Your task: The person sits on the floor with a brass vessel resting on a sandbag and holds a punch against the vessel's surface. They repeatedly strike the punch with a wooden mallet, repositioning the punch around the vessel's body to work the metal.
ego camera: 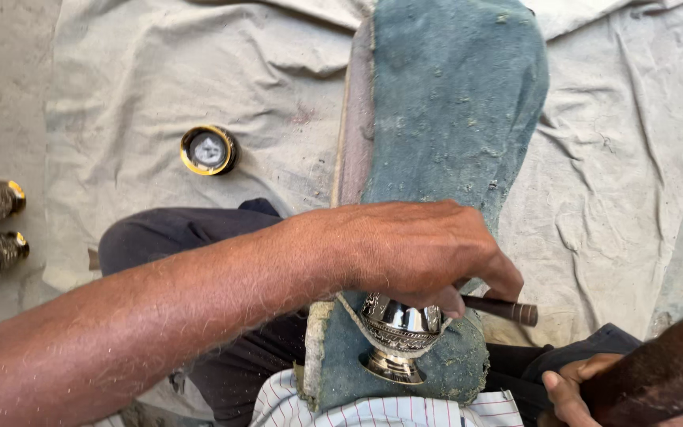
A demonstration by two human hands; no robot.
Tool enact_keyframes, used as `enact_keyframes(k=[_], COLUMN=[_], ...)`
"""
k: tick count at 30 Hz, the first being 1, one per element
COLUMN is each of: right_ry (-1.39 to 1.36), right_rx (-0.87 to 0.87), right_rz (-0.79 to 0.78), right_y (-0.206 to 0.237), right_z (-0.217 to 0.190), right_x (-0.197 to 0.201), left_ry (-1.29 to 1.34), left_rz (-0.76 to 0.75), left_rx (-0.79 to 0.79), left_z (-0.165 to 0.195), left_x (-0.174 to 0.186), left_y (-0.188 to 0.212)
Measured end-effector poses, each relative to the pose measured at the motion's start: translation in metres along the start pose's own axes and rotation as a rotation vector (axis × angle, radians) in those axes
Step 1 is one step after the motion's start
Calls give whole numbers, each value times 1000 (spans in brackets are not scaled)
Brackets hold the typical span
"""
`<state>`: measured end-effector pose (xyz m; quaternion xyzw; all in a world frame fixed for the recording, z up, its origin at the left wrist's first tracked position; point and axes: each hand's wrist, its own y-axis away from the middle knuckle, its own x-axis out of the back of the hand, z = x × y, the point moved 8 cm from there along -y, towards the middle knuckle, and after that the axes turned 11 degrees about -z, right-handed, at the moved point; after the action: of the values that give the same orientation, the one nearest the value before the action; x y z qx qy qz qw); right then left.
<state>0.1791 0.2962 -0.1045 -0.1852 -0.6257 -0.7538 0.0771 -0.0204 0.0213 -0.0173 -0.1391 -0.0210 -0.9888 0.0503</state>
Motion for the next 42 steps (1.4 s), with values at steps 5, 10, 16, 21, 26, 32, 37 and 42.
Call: enact_keyframes(k=[5, 10, 16, 21, 26, 32, 37, 42], right_ry=[-570, -440, -267, -289, 5, 222, 127, 216], right_rx=[264, 180, 599, 200, 892, 759, 833, 942], right_rz=[613, 455, 493, 291, 396, 324, 500, 462], right_y=[39, 23, 31, -13, 0, -3, 15, -10], right_z=[6, 4, -51, -44, -118, -167, -190, -134], right_x=[39, 74, 161, 195, 235, 261, 295, 283], left_ry=[59, 115, 131, 324, 426, 454, 512, 553], left_rz=[170, 239, 504, 634, 786, 1037, 1193, 1239], left_rx=[77, 229, 203, 393, 455, 497, 448, 358], left_z=[-11, -27, -23, -29, -31, -34, -32, -28], left_x=[5, -3, 0, -6, -15, -35, -50, -48], left_y=[17, 29, 52, 75, 88, 103, 109, 107])
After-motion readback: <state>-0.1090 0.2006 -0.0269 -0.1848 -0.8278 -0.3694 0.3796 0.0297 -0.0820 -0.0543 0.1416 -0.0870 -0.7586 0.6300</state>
